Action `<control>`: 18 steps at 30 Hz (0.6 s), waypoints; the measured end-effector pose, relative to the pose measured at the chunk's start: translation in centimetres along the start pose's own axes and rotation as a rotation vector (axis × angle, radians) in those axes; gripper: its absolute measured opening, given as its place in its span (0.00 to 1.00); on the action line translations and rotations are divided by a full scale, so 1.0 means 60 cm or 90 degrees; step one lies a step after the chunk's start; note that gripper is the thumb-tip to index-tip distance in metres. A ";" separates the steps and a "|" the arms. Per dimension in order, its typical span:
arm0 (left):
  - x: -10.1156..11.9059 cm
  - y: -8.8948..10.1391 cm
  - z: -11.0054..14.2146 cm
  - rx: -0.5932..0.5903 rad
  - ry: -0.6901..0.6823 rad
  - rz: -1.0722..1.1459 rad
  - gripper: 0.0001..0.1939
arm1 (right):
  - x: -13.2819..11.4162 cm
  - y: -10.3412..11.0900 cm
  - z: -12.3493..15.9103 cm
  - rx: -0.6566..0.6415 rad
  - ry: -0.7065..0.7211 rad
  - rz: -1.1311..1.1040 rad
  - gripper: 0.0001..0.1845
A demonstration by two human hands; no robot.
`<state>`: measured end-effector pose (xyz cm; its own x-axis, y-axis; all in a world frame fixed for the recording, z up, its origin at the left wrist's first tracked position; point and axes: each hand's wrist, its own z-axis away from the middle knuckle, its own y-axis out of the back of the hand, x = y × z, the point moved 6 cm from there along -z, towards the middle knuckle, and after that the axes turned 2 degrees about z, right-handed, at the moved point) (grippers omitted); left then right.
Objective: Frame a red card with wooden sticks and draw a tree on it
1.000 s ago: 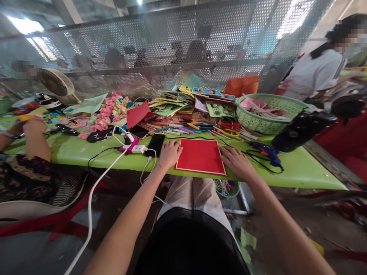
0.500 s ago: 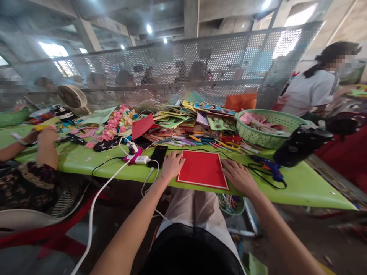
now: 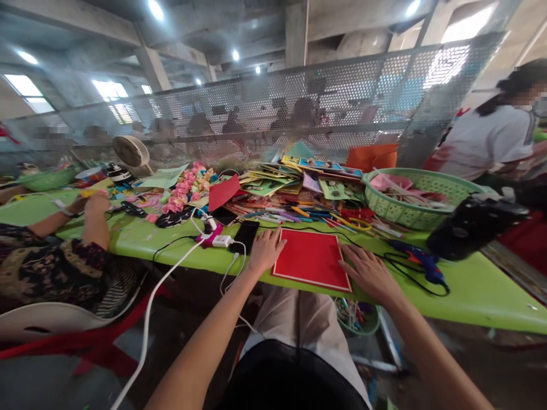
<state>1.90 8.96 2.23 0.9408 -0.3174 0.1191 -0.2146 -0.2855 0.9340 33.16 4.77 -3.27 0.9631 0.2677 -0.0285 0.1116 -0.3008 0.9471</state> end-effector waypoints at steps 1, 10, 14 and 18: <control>0.000 0.001 0.000 0.003 0.001 0.003 0.30 | 0.002 -0.001 0.000 0.001 -0.008 -0.005 0.36; 0.001 -0.001 0.000 0.003 -0.015 0.025 0.27 | 0.006 -0.006 0.002 0.012 -0.010 -0.058 0.36; -0.001 -0.001 0.001 0.007 -0.006 0.034 0.29 | 0.011 -0.009 0.006 0.017 -0.012 -0.065 0.36; 0.002 -0.004 0.003 -0.017 -0.024 0.046 0.26 | 0.009 -0.009 0.008 0.011 0.021 -0.080 0.36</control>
<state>2.05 8.85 1.95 0.9126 -0.3703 0.1735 -0.2731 -0.2362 0.9325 33.75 4.64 -3.97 0.9331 0.3332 -0.1355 0.2346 -0.2782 0.9314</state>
